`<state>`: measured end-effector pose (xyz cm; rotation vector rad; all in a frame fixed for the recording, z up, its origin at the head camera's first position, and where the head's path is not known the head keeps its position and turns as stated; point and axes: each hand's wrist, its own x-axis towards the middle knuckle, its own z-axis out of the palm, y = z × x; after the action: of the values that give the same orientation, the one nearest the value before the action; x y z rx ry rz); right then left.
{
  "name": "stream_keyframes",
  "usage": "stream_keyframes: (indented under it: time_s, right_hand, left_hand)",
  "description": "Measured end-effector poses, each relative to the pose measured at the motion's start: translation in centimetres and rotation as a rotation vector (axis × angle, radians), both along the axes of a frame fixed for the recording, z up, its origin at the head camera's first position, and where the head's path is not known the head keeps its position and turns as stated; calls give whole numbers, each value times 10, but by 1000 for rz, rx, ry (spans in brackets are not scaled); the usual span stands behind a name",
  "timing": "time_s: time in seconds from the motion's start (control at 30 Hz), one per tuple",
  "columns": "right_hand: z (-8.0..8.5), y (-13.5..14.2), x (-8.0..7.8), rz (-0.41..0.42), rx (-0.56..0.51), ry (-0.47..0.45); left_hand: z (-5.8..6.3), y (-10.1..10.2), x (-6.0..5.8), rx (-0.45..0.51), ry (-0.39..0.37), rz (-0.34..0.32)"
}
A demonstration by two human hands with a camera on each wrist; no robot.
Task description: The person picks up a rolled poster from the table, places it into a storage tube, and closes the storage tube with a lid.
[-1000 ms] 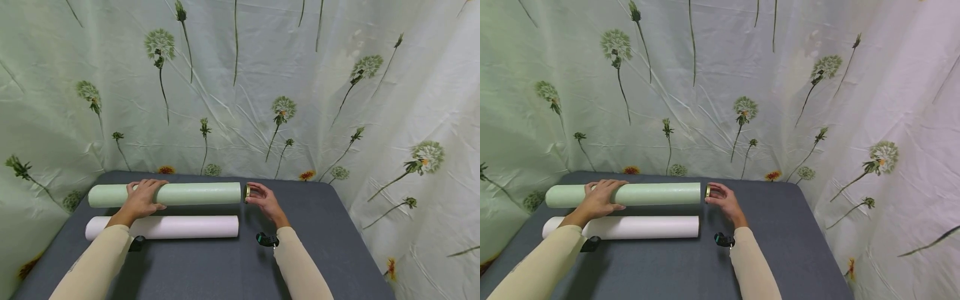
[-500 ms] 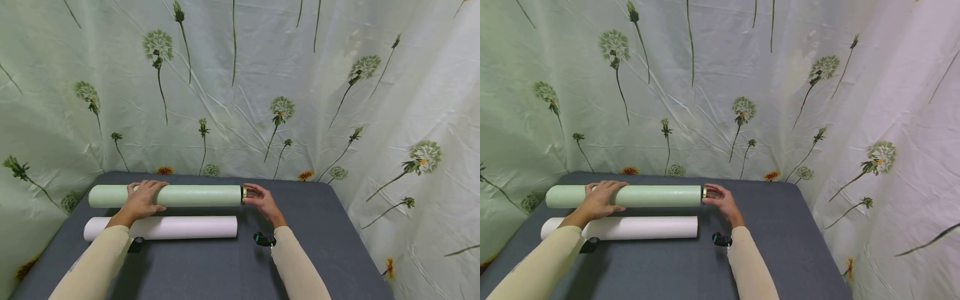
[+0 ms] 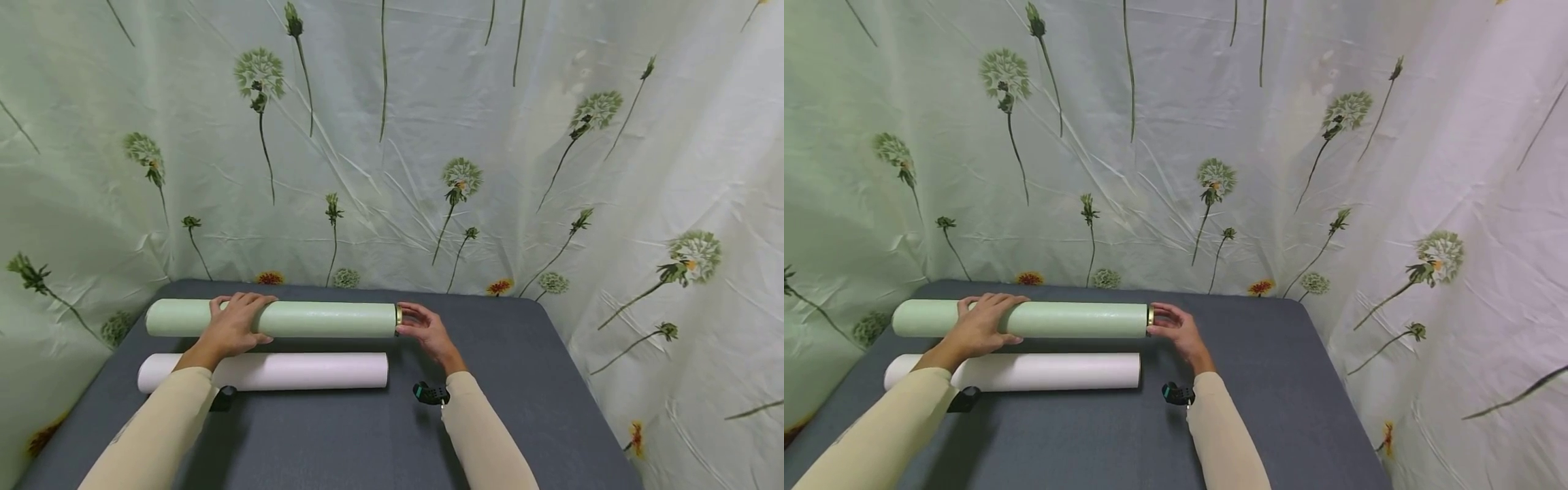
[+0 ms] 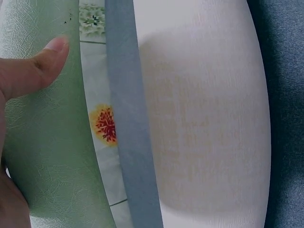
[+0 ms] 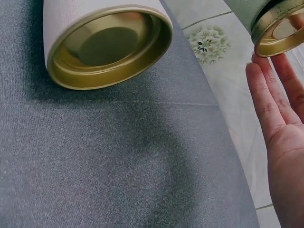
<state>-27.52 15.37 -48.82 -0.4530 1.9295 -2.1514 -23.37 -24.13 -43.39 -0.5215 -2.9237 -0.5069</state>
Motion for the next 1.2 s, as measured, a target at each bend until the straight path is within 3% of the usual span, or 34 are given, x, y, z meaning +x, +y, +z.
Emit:
stream_keyframes:
  time_s: [0.37, 0.93, 1.2]
  right_hand:
    - [2, 2, 3, 30, -41, -10]
    - [6, 3, 11, 63, -19, -22]
    - [4, 7, 14, 36, -10, -2]
  left_hand:
    - [-2, 4, 3, 13, 8, -1]
    - [-3, 4, 3, 10, 1, -18]
    - [-3, 5, 2, -6, 15, -41]
